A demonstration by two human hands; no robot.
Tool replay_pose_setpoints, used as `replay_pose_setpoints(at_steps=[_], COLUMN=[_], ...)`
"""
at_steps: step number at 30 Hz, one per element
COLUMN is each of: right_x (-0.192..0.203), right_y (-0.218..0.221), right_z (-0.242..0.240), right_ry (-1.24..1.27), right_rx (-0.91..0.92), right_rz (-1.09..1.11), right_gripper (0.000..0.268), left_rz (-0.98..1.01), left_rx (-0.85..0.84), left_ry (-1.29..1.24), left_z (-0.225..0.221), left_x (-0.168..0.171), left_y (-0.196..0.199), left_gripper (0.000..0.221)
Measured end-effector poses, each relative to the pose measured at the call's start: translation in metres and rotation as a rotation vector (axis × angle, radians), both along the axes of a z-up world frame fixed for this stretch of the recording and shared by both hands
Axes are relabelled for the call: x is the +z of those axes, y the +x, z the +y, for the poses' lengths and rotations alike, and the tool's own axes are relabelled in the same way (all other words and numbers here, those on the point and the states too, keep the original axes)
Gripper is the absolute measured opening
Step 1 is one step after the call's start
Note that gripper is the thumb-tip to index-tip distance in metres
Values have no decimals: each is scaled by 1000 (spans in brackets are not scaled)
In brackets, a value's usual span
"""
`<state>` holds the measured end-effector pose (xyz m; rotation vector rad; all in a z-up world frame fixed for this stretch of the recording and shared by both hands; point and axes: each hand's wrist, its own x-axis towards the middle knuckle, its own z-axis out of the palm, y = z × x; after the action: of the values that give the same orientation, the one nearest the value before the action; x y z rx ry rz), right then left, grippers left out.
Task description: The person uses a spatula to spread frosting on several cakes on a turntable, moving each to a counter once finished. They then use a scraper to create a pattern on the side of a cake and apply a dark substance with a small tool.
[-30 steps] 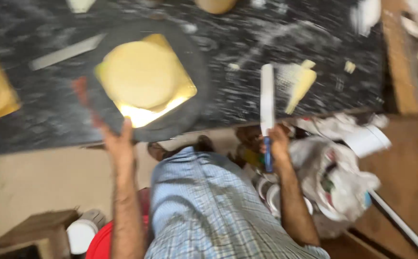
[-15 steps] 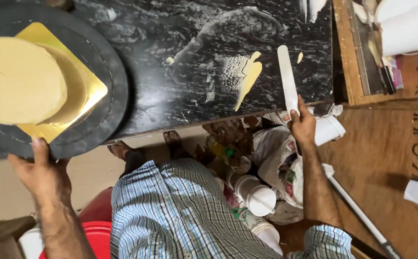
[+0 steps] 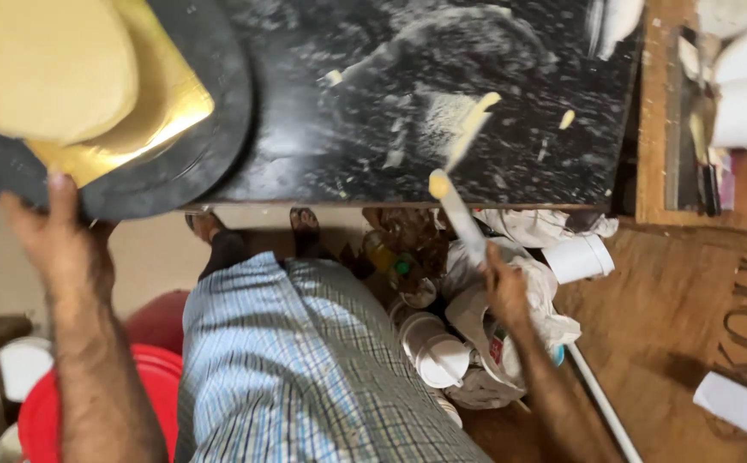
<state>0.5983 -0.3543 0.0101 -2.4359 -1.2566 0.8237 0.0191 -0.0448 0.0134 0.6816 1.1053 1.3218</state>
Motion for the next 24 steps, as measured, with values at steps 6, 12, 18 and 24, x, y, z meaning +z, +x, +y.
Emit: replay_pose_setpoints(at_steps=[6,12,18,24], right_x=[20,176,329,363], right_y=[-92,-86,-215,-413], right_z=[-6,88,254,378], right_ry=[-71,81,-60,-269], right_rx=[-503,-52,284,1102], right_rz=[948,867,79,-1088], right_gripper=[61,45,54,61], left_rz=[336,357,180,299], left_rx=[76,4,-54,50], left_ry=[-167,54,-143,25], left_z=[7,17,33,50], left_x=[-26,-29,18,24], left_y=[6,19,20,7], left_gripper=[94,91,78,69])
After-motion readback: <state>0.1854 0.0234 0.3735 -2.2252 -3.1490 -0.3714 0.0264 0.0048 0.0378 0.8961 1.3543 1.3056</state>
